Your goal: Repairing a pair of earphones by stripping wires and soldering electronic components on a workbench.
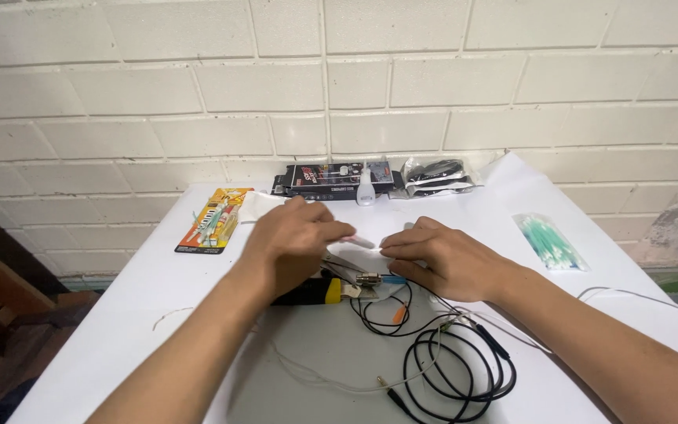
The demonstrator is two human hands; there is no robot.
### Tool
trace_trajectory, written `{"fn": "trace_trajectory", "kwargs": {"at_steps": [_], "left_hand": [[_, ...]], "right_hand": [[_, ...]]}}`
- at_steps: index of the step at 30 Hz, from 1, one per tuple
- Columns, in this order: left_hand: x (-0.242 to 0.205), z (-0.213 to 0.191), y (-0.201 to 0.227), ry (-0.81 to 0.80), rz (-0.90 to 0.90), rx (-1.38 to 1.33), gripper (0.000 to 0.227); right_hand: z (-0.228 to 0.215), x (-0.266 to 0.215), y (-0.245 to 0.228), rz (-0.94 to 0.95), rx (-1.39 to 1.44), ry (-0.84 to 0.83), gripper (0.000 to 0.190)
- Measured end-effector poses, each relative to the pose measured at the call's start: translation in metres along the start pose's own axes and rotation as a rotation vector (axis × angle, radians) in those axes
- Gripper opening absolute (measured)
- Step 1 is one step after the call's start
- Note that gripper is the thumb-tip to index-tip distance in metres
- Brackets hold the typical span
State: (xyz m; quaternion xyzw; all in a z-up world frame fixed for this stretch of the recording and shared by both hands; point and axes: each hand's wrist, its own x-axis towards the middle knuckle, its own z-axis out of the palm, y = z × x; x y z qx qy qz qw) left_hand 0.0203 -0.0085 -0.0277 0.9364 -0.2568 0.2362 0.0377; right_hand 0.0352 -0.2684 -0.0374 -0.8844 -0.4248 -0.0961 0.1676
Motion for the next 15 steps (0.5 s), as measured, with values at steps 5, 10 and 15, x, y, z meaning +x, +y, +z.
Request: {"fn": "trace_trajectory", "kwargs": {"at_steps": [5,10,15], "left_hand": [[-0.001,0.01,-0.004,0.035,0.104,0.063,0.025],[-0.003,0.008,-0.004,-0.006,0.096,0.071,0.028],[0.002,0.017,-0.013,0.034,0.167,0.079,0.031]], "right_hand": [[0.0,0.0,-0.002,0.01,0.014,-0.01,0.029],[0.0,0.003,-0.001,-0.016,0.038,-0.006,0.028],[0.001,0.001,-0.001,-0.061,-0.003,0.021,0.027]]}}
